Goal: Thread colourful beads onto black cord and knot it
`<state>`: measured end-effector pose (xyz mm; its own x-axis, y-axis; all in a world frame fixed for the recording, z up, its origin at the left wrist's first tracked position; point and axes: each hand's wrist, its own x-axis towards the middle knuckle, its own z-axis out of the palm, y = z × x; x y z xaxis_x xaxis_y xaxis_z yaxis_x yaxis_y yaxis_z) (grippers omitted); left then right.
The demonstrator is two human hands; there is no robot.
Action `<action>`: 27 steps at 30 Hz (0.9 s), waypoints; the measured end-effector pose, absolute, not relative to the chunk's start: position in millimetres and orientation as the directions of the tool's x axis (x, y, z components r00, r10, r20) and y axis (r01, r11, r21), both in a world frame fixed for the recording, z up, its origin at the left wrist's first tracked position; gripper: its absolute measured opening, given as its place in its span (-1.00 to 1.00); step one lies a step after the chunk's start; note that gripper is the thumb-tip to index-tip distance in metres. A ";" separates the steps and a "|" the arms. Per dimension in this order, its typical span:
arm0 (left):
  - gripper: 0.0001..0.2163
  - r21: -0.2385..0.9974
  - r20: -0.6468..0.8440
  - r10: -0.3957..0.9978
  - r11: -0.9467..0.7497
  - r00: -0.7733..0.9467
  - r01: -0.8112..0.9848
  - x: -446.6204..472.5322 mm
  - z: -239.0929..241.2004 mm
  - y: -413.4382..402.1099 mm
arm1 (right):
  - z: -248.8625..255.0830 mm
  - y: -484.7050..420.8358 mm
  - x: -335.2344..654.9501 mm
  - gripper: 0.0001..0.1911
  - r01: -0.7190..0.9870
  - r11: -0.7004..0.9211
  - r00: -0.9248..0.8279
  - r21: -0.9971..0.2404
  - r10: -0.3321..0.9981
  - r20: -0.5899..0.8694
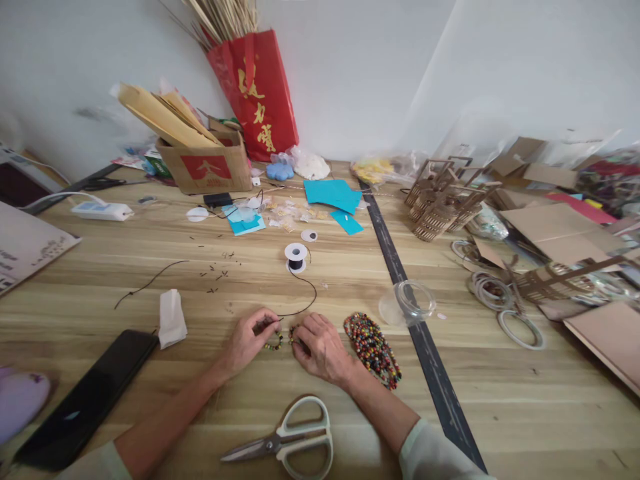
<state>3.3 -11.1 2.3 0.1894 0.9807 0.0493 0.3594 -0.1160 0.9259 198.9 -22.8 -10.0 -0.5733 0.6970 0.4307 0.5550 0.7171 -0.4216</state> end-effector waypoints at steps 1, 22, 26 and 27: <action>-0.92 0.930 0.043 0.981 -0.108 0.188 0.352 3.2 1.3 -10.9 | -10.4 -22.8 199.0 -0.91 0.557 0.717 -0.575 -0.418 0.697 0.429; -0.92 0.826 0.189 0.939 -0.310 0.287 0.471 4.3 -2.5 -14.6 | -2.1 -20.2 200.8 -0.90 0.388 0.662 -0.456 -0.641 0.743 0.490; -0.92 0.767 0.267 0.904 -0.409 0.333 0.494 5.1 -1.9 -15.9 | -2.4 -19.2 200.7 -0.90 0.349 0.654 -0.440 -0.671 0.747 0.499; -0.92 0.758 0.279 0.897 -0.425 0.343 0.495 5.3 -1.4 -16.1 | -1.8 -19.1 200.6 -0.89 0.334 0.654 -0.443 -0.678 0.744 0.500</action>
<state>5.3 -16.1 -1.4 0.3433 0.8967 0.2794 0.4948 -0.4255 0.7577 200.6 -19.1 -1.8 -0.4426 0.7443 0.5001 0.3344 0.6545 -0.6781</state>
